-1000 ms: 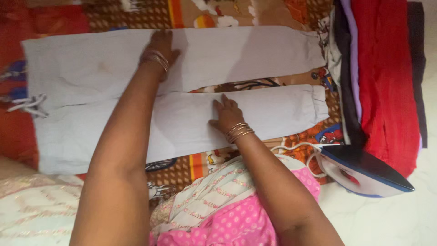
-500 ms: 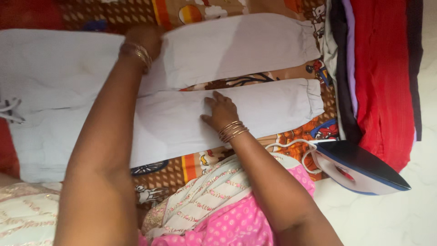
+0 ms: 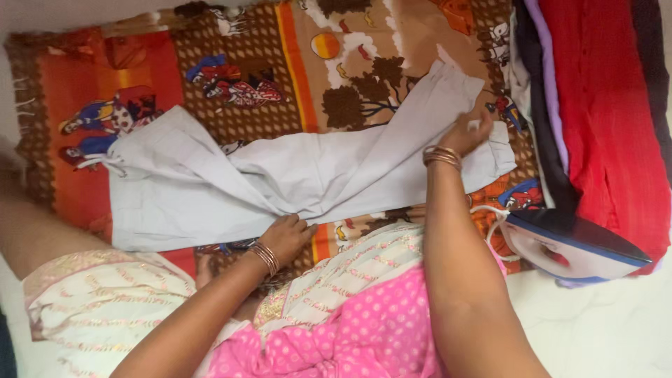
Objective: The person irons a pair of white pants on a patterned mat on the floor. They use a blue and white iron to smooth the fabric, repeatedly folding and unfolding the pants to iron different sections.
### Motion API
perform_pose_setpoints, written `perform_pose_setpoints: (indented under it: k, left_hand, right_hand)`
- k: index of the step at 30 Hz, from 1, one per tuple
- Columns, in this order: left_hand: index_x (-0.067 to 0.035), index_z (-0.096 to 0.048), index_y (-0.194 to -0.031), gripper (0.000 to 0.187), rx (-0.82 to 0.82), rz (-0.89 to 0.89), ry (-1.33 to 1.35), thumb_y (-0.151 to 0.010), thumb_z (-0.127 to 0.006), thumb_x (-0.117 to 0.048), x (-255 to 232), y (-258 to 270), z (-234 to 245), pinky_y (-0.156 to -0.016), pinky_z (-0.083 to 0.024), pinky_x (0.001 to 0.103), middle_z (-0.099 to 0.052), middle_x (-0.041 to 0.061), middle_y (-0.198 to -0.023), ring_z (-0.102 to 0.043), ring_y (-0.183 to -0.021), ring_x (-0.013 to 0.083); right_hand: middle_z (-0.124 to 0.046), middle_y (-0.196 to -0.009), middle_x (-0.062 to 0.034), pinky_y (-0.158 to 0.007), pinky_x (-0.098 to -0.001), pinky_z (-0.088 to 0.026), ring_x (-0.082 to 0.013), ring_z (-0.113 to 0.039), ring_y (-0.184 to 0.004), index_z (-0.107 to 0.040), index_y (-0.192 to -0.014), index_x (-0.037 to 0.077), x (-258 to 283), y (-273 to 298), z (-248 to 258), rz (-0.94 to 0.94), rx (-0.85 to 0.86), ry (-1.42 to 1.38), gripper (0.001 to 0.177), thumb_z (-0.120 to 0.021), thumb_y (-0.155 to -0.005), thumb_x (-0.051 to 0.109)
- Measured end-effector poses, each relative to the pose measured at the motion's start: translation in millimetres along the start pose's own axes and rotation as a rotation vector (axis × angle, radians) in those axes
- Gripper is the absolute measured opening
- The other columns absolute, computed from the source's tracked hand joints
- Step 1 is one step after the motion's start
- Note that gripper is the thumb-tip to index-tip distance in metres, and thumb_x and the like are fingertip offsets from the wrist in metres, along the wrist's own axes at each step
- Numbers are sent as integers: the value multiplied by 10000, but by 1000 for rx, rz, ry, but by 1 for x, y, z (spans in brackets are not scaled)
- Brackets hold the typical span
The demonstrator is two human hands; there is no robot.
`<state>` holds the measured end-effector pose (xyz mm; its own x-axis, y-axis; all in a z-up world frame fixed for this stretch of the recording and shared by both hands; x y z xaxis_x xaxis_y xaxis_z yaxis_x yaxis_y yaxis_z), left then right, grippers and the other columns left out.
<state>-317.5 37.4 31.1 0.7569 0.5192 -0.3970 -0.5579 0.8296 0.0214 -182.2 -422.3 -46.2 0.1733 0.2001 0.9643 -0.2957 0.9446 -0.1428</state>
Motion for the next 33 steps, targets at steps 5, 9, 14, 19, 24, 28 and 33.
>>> perform_pose_setpoints:
  k: [5,9,14,19,24,28,33]
  left_hand:
    - [-87,-718,-1018,210,-135,441,104,-1025,-575,-240,41,-1,48,-838,-528,467,-694,128,-923,-637,-923,321]
    - [-61,-714,-1158,280,-599,687,59,-991,-617,-263,111,-10,101,-912,-526,468,-702,171,-1110,-629,-1076,371]
    - [-42,-493,-1398,768,-195,1153,-66,-876,-698,-568,201,-40,116,-905,-523,498,-511,196,-1415,-545,-1215,416]
    - [-23,-513,-1381,848,153,1454,-54,-856,-753,-644,252,-34,92,-952,-546,452,-633,212,-1334,-643,-1196,377]
    - [-16,-424,-1433,983,93,1578,148,-786,-837,-631,264,-20,89,-915,-547,411,-684,236,-1218,-688,-1095,343]
    - [20,-511,-1344,848,176,1486,-65,-803,-815,-558,258,-40,84,-860,-562,403,-682,199,-1208,-685,-1082,315]
    - [-85,-760,-1120,251,414,1273,-137,-963,-671,-259,254,-47,57,-873,-586,421,-740,145,-1207,-699,-1126,305]
  right_hand:
    - [-609,-1339,-158,-1024,-394,-500,-313,-590,-1176,-690,-1264,141,48,74,-29,428,695,224,381,-695,-885,101]
    - [-493,-1460,-280,-1093,-501,-438,-452,-511,-1289,-697,-1344,167,57,106,-31,726,864,507,419,-729,-930,226]
    - [-400,-1557,-290,-1034,-557,-431,-505,-467,-1274,-683,-1354,207,40,102,-45,667,887,800,414,-627,-983,381]
    - [-348,-1532,-377,-1058,-558,-445,-537,-443,-1274,-615,-1475,200,25,81,-52,730,780,950,522,-633,-1007,429]
    - [-399,-1464,-366,-1022,-562,-440,-529,-426,-1268,-558,-1497,157,12,54,-58,651,697,1036,690,-687,-885,451]
    - [-468,-1423,-345,-1007,-552,-456,-523,-489,-1198,-491,-1430,-95,-2,40,-66,680,655,1033,820,-767,-909,476]
    - [-703,-1300,-173,-1029,-416,-578,-324,-694,-1163,-634,-1345,-18,-21,-25,-61,269,402,319,557,-776,-851,196]
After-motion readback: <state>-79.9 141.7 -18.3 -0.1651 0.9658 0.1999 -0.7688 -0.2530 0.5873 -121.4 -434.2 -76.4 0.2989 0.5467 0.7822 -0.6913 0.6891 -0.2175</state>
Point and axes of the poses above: each hand's wrist, its own y-axis away from the middle knuckle, its own z-axis out of the back of the hand, x = y × z, the point moved 1 cm from there along -y, towards the middle knuckle
